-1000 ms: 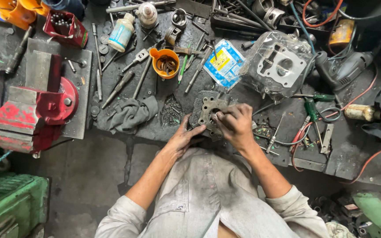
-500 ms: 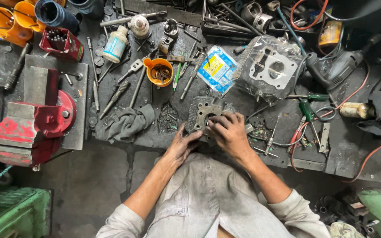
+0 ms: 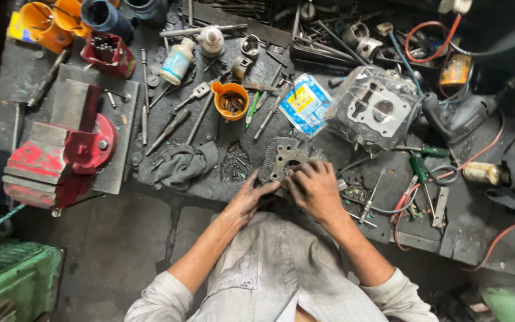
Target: The person assembles a small engine cylinder head, inserting a camshaft and using a T-handle wrench to tighten bolts. The person then removes the camshaft and continues to adjust the cylinder head components.
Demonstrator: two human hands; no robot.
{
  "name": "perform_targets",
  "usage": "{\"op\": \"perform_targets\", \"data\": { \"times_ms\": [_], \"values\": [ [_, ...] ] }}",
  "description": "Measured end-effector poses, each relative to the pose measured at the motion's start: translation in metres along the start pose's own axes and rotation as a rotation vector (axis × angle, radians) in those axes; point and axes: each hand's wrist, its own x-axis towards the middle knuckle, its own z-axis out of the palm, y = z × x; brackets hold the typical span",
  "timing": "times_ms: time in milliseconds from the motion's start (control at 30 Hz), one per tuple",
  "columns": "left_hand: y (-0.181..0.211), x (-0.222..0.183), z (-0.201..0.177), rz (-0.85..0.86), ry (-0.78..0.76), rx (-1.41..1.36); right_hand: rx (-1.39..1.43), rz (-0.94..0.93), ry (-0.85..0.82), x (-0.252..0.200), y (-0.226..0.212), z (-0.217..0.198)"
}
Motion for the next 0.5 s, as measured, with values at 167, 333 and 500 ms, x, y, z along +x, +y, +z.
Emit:
{"op": "perform_targets", "data": {
  "times_ms": [167, 333, 500],
  "values": [
    [0.002, -0.002, 0.002, 0.004, 0.008, 0.091, -0.001, -0.032, 0.027, 0.003, -0.005, -0.003],
    [-0.008, 0.005, -0.005, 0.012, 0.065, 0.121, 0.089, -0.014, 0.026, 0.004, -0.004, -0.006],
    [-0.012, 0.014, -0.012, 0.097, -0.001, 0.202, -0.092, -0.034, 0.031, 0.001, -0.012, -0.003]
  ]
}}
